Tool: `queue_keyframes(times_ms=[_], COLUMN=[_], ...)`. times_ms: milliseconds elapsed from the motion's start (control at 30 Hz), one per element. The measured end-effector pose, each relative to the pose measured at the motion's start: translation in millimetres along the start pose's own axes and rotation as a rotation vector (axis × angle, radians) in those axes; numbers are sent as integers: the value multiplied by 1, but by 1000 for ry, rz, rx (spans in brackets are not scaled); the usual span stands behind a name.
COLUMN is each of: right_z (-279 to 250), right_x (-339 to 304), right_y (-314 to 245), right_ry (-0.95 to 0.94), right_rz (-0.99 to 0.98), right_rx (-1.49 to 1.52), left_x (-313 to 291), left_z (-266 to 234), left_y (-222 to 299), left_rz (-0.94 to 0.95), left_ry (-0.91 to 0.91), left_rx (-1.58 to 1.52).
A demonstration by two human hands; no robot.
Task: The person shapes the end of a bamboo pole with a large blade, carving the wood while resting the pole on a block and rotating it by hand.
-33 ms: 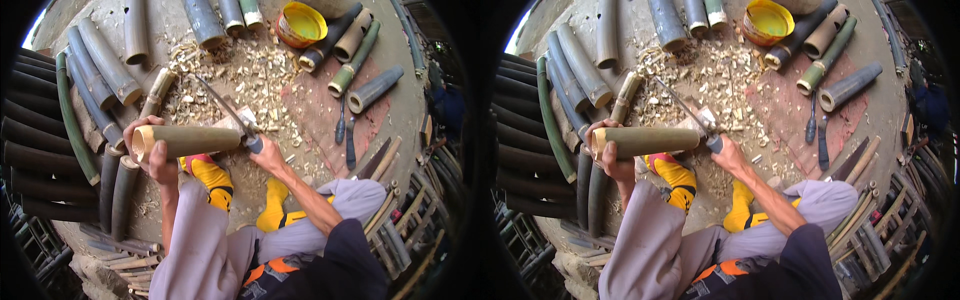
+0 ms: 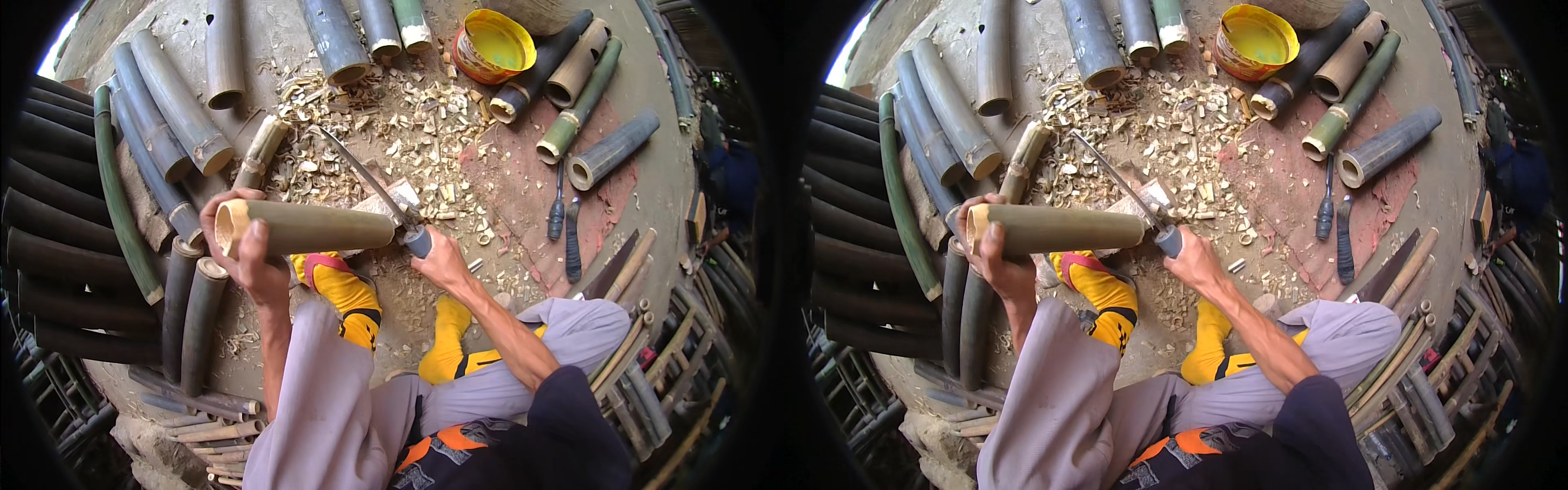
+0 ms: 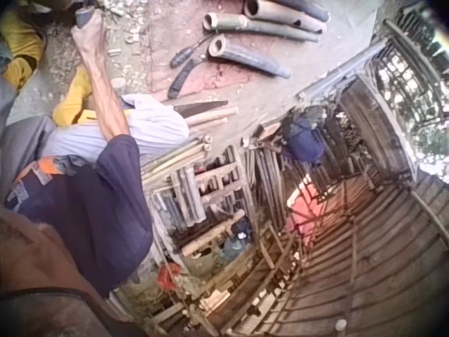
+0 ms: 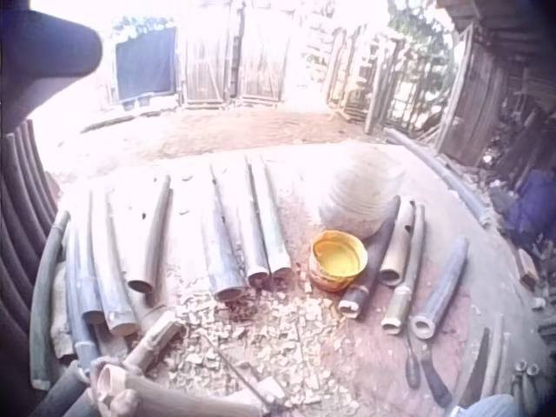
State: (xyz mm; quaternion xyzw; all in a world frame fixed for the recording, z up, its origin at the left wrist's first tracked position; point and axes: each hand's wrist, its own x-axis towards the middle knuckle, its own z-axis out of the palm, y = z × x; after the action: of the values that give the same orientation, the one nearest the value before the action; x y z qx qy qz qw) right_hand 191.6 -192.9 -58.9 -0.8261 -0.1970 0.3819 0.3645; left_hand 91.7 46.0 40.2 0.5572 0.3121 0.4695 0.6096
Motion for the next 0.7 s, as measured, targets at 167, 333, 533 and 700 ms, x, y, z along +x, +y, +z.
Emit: queue_keyframes(times_ms=[167,333,533,700], right_z=[-17,0,-3,-16], right_x=[-28,-19,-13,-31], right_y=[-53,-37,-41,-70], right_ry=[210,360,4,322], right_rz=[-184,-494,-47,-411], right_rx=[115,183,-32,117], left_x=[-9,-16,-15,-17], left_z=[0,-1,-7,1], left_y=[2,-6,5,1], left_rz=[48,107,173,158], left_ry=[174,36,-55,-35], left_rx=[-185,-182,-130,-149])
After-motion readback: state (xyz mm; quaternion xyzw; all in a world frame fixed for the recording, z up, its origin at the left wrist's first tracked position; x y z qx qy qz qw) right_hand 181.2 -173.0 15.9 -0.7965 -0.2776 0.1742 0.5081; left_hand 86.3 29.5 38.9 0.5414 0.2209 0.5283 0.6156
